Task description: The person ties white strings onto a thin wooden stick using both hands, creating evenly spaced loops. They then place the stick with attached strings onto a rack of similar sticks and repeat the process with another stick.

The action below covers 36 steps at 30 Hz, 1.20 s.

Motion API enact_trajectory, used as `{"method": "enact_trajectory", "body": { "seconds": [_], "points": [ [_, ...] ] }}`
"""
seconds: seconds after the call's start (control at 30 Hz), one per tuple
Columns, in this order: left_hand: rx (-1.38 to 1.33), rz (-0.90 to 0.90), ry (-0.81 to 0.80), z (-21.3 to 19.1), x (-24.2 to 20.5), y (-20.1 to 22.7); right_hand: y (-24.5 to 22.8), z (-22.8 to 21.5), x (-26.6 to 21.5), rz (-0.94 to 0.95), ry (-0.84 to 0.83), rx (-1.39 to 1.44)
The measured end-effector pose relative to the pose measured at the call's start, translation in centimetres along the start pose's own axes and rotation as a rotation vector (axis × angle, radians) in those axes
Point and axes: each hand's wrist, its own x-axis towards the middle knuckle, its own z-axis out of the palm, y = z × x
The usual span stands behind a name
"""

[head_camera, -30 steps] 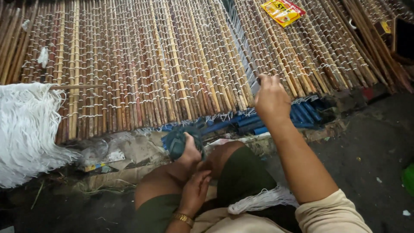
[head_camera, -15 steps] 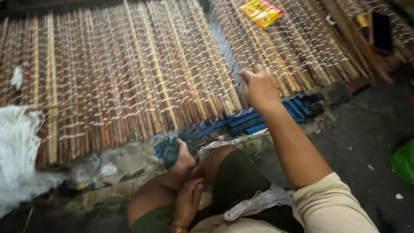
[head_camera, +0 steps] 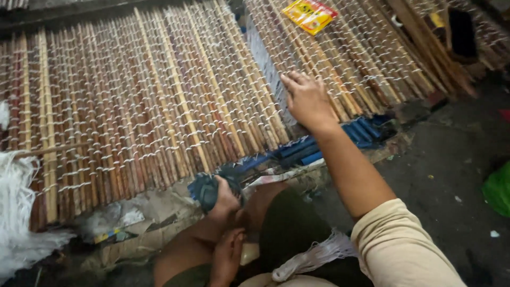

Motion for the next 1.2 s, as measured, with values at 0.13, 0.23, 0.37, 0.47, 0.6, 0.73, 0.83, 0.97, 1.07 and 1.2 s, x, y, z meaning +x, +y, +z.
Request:
{"method": "enact_trajectory", "body": {
  "seconds": [0.13,0.23,0.37,0.47,0.6,0.73,0.83,0.97,1.07,1.2],
  "points": [
    [0.014,0.093,0.032,-0.2,0.1,0.3,0.0,-0.3,0.3,0.014,0.002,-0.051],
    [0.01,0.062,0.028,-0.6,-0.2,0.8,-0.5,-1.1,0.0,0.094,-0.055,-0.033],
    [0.0,0.069,0.013,-0.9,-0.1,1.9,0.4,-0.9,0.2,0.123,-0.047,-0.057],
    [0.02,0.069,0.009,-0.6,0.0,1.7,0.8,-0.6,0.2,0.124,-0.042,-0.054],
    [-0.003,-0.013,-0.023,-0.6,0.0,1.8,1.2,-0.4,0.2,0.116,-0.023,-0.045],
    [-0.017,0.118,0.027,-0.6,-0.3,1.5,1.9,0.3,-0.1,0.043,0.041,-0.034],
    [-0.017,0.153,0.033,-0.5,0.0,1.1,2.0,0.0,0.4,0.007,0.044,-0.049],
    [-0.042,0.123,0.002,-0.9,-0.1,2.0,-2.4,-1.9,0.7,0.029,-0.02,-0.146],
    [0.007,0.2,0.039,-0.4,-0.1,1.2,-6.3,-1.6,1.7,0.076,-0.01,0.159],
    [-0.031,0.229,0.079,-0.1,-0.1,0.5,-6.0,5.3,5.8,-0.044,0.112,0.242]
  ]
}}
